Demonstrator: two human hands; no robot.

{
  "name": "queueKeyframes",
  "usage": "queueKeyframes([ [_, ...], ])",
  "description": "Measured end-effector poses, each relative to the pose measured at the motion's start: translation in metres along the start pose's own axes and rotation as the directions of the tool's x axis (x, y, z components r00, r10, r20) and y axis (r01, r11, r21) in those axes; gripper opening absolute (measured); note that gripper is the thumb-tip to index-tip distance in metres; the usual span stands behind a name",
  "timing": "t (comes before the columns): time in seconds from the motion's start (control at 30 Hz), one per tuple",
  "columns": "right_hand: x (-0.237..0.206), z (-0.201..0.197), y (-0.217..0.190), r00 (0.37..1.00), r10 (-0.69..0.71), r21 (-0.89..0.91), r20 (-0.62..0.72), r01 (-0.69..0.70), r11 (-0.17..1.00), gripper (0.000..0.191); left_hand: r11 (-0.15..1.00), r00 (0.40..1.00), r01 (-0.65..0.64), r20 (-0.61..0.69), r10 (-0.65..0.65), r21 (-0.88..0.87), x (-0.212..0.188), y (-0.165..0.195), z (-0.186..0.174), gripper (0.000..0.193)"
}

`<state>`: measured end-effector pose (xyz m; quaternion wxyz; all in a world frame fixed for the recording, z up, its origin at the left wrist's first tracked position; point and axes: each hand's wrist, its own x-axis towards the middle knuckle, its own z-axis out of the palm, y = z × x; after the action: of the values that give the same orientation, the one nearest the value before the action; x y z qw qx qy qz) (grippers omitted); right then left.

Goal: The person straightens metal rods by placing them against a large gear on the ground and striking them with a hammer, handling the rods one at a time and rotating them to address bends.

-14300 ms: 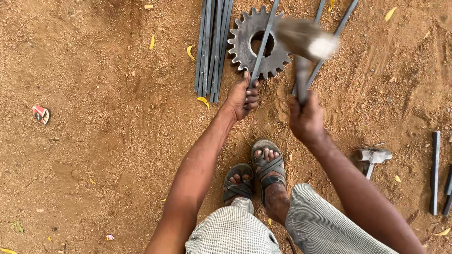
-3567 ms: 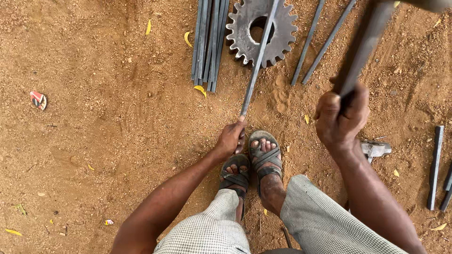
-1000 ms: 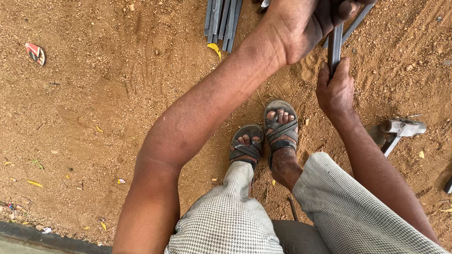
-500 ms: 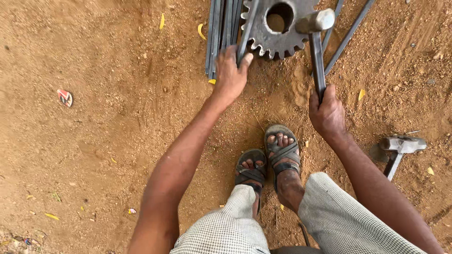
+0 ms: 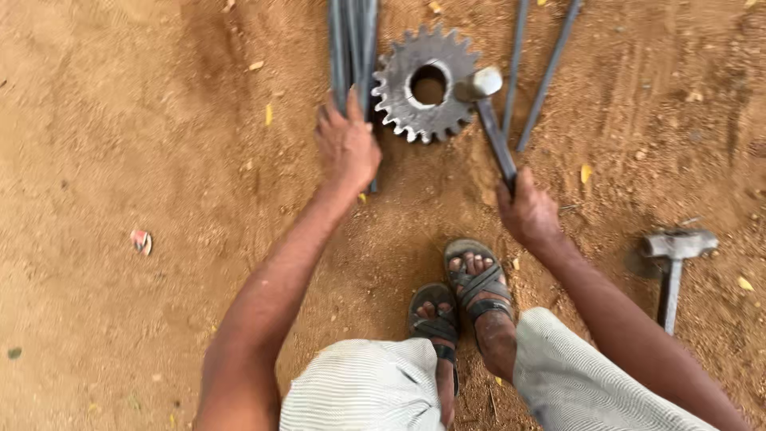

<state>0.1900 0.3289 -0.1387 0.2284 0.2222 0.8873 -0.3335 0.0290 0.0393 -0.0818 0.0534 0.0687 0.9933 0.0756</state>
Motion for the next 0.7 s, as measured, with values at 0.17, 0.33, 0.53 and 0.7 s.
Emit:
queueKeyframes([
  [0.17,0.003,-0.001,0.025,0.993,-0.117,0.057,0.017,0.115,0.992,0.024,0.978,0.96,-0.015,0.272,0.072,-0.206,0.023,0.044,-0.015,0.037],
  [0.33,-0.017,0.013,0.06,0.997,-0.074,0.078,0.009,0.073,0.994,0.024,0.877,0.778,-0.216,0.466,0.421,-0.43,0.049,0.131,0.03,0.027],
  [0.53,-0.061,0.014,0.114,0.967,0.249,0.024,0.046,-0.251,0.968,0.03,0.831,0.794,-0.32,0.35,0.497,-0.454,0.073,0.175,0.107,0.009],
  [0.7,-0.066,-0.002,0.143,0.914,0.389,-0.031,0.117,-0.389,0.921,0.025,0.886,0.759,-0.084,0.547,0.352,-0.455,0.088,0.195,0.13,0.025],
])
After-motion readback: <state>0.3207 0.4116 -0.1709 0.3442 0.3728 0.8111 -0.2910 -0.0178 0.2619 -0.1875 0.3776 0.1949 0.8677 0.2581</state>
